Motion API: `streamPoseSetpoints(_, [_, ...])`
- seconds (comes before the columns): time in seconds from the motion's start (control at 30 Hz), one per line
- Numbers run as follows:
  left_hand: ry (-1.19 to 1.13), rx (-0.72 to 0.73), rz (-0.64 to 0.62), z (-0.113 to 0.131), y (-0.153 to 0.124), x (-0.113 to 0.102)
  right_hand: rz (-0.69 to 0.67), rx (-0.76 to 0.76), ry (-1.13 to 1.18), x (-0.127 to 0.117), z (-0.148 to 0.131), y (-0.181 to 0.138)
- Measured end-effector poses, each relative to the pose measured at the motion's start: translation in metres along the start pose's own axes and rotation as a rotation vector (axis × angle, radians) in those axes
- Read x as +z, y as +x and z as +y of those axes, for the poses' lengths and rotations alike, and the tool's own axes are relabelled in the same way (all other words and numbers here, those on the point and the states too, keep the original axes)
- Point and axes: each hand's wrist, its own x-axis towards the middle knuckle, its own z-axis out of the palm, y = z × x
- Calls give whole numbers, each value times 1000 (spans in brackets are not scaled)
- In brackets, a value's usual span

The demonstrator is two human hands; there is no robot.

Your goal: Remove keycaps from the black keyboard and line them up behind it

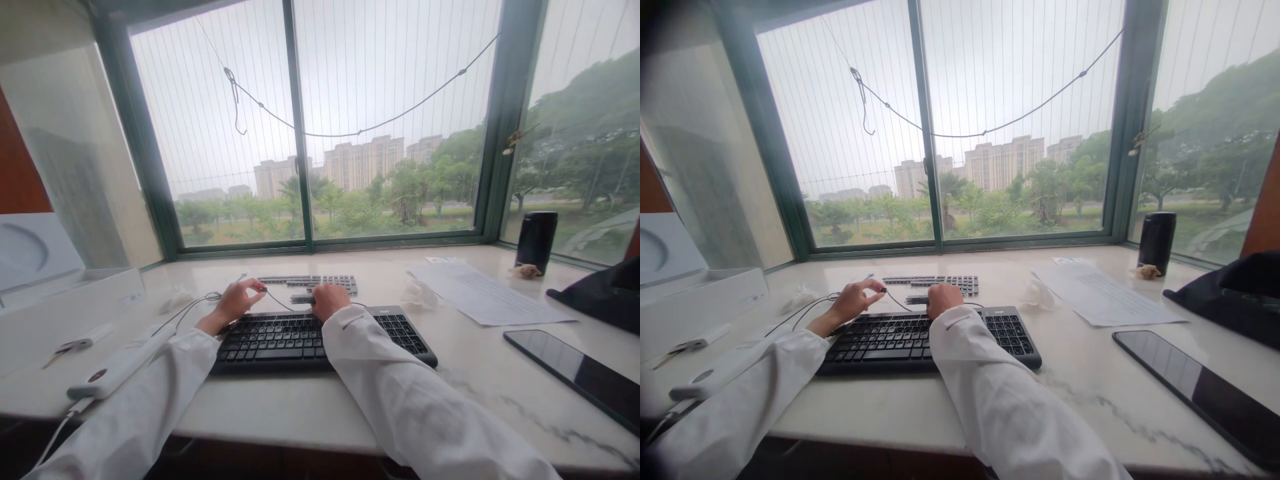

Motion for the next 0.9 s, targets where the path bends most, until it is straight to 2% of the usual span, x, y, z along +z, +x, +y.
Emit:
streamPoseSetpoints(0.17, [140, -11, -21, -1, 16, -3, -29, 70, 13, 2, 12, 4])
streamPoseSetpoints(0.3, [227, 2, -26, 1, 43, -1, -34, 73, 32, 3, 11, 6])
streamPoseSetpoints(0.53, [271, -60, -198, -6, 92, 29, -35, 68, 60, 5, 13, 7])
streamPoseSetpoints(0.7, [307, -103, -253, -11, 105, 48, -49, 63, 65, 3, 13, 7])
streamPoseSetpoints(0.9, [361, -97, -269, -4, 107, 55, -77, 49, 87, 3, 10, 8])
